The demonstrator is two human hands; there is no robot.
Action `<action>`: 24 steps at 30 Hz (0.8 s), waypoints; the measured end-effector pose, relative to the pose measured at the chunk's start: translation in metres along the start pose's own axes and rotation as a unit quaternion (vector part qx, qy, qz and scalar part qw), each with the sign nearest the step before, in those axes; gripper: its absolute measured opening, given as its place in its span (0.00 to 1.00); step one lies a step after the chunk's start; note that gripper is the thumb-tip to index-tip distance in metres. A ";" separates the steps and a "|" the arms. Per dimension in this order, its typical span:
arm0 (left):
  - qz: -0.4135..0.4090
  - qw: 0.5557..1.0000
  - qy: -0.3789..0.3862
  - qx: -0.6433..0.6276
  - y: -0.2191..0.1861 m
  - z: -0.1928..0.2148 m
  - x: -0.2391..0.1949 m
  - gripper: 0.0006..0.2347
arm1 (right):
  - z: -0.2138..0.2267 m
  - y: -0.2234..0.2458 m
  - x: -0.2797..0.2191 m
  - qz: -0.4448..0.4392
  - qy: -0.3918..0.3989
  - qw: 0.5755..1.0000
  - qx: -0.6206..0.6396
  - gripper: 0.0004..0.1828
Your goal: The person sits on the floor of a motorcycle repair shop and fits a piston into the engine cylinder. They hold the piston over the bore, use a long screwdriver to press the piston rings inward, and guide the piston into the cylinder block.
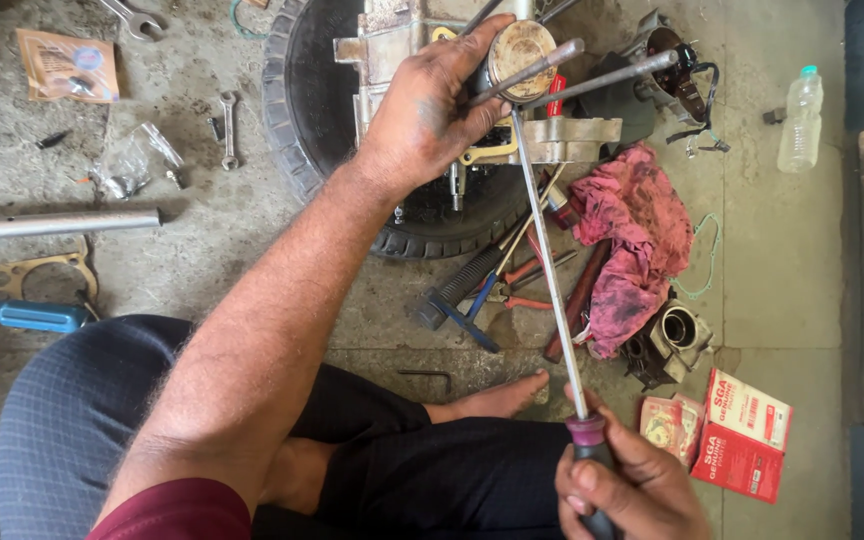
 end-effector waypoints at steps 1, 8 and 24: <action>0.025 0.999 0.018 0.013 0.002 -0.001 0.000 0.31 | 0.003 -0.001 -0.002 0.013 -0.058 0.996 -0.064 0.38; -0.049 0.997 -0.036 0.044 0.000 0.002 0.001 0.31 | -0.001 0.000 -0.006 0.036 -0.154 0.978 -0.138 0.39; -0.050 0.996 -0.049 0.059 0.009 -0.003 0.000 0.23 | -0.037 0.018 -0.019 0.098 -0.200 0.941 -0.253 0.41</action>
Point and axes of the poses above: each hand's wrist, its own x-axis towards the middle knuckle, its own z-axis out of the back of the hand, y = z × x, the point moved 5 cm from there along x, towards the middle knuckle, and after that the axes turned 10 degrees about x, right-handed, at the moved point
